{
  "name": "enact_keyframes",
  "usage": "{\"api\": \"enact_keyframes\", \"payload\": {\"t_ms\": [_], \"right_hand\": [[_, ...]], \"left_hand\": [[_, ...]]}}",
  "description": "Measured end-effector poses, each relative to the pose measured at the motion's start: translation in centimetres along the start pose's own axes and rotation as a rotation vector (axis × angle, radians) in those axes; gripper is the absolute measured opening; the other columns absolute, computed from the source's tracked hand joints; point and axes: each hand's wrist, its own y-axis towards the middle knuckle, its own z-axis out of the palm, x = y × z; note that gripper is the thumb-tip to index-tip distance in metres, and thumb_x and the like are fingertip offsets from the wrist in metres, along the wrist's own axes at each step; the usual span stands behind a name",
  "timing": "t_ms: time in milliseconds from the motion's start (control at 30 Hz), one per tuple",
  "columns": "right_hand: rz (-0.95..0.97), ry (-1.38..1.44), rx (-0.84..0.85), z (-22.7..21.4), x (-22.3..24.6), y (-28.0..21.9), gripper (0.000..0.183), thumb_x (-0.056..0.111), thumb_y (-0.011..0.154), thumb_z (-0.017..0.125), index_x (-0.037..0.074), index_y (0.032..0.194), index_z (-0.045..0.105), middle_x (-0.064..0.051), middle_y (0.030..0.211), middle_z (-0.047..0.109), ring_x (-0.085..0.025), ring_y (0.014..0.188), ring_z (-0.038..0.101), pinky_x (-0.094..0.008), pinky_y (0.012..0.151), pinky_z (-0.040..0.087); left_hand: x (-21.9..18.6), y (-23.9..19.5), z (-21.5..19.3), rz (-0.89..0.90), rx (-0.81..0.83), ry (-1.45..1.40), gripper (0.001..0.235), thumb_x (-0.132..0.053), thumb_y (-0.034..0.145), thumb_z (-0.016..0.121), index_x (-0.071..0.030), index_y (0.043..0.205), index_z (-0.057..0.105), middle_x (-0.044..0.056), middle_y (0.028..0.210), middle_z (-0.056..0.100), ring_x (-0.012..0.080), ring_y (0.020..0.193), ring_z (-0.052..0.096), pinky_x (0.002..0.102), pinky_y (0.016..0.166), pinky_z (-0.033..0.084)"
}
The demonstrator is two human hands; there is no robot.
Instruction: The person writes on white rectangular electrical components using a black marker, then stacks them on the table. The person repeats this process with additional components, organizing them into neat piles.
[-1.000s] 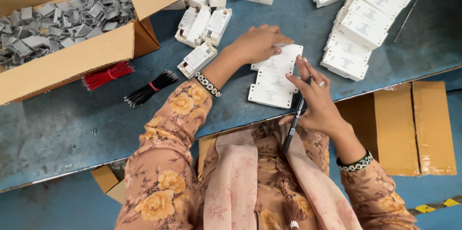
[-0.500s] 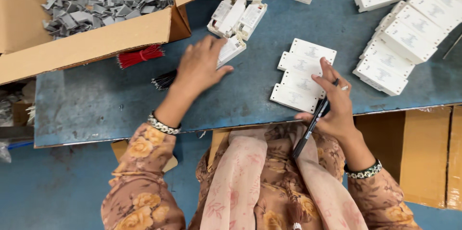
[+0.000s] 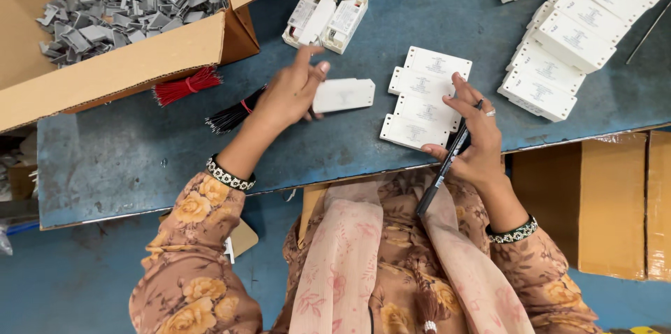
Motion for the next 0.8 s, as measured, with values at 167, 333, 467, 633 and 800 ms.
{"api": "enact_keyframes", "payload": {"t_ms": [167, 333, 467, 633, 800], "right_hand": [[-0.053, -0.079, 0.030, 0.2, 0.3, 0.5, 0.081, 0.050, 0.072, 0.088, 0.000, 0.131, 0.062, -0.026, 0.155, 0.051, -0.042, 0.144, 0.051, -0.047, 0.117, 0.037], [-0.064, -0.105, 0.053, 0.2, 0.3, 0.3, 0.081, 0.051, 0.072, 0.087, 0.000, 0.130, 0.062, -0.026, 0.156, 0.050, -0.041, 0.146, 0.050, -0.046, 0.117, 0.035], [-0.057, -0.127, 0.038, 0.3, 0.6, 0.3, 0.080, 0.051, 0.072, 0.087, 0.001, 0.129, 0.062, -0.026, 0.156, 0.050, -0.042, 0.146, 0.050, -0.046, 0.117, 0.035], [-0.051, -0.134, 0.034, 0.1, 0.6, 0.5, 0.084, 0.055, 0.071, 0.087, 0.002, 0.131, 0.061, -0.024, 0.158, 0.048, -0.041, 0.146, 0.048, -0.046, 0.118, 0.035], [-0.090, -0.187, 0.052, 0.2, 0.6, 0.5, 0.091, 0.062, 0.066, 0.085, 0.005, 0.131, 0.059, -0.025, 0.160, 0.044, -0.039, 0.147, 0.045, -0.048, 0.115, 0.031]], "left_hand": [[0.0, -1.9, -0.4, 0.331, -0.152, 0.541, 0.063, -0.044, 0.090, 0.074, -0.014, 0.140, 0.051, 0.017, 0.117, 0.062, 0.0388, 0.097, 0.066, 0.049, 0.078, 0.054], [0.6, -0.4, 1.4, 0.485, -0.297, 0.579, 0.060, -0.033, 0.079, 0.083, -0.016, 0.132, 0.062, 0.011, 0.117, 0.061, 0.0326, 0.110, 0.063, 0.045, 0.083, 0.055], [-0.8, 4.9, 4.1, 0.447, -0.362, 0.564, 0.054, -0.032, 0.082, 0.083, -0.015, 0.130, 0.065, 0.009, 0.116, 0.063, 0.0307, 0.109, 0.062, 0.044, 0.084, 0.056], [-3.9, 10.8, 8.4, 0.541, -0.346, 0.516, 0.048, -0.025, 0.087, 0.077, -0.020, 0.134, 0.065, 0.008, 0.118, 0.063, 0.0294, 0.111, 0.060, 0.044, 0.083, 0.055], [-6.1, 14.0, 10.3, 0.660, -0.125, 0.468, 0.041, -0.019, 0.091, 0.070, -0.026, 0.131, 0.068, 0.004, 0.120, 0.063, 0.0298, 0.112, 0.057, 0.044, 0.092, 0.051]]}}
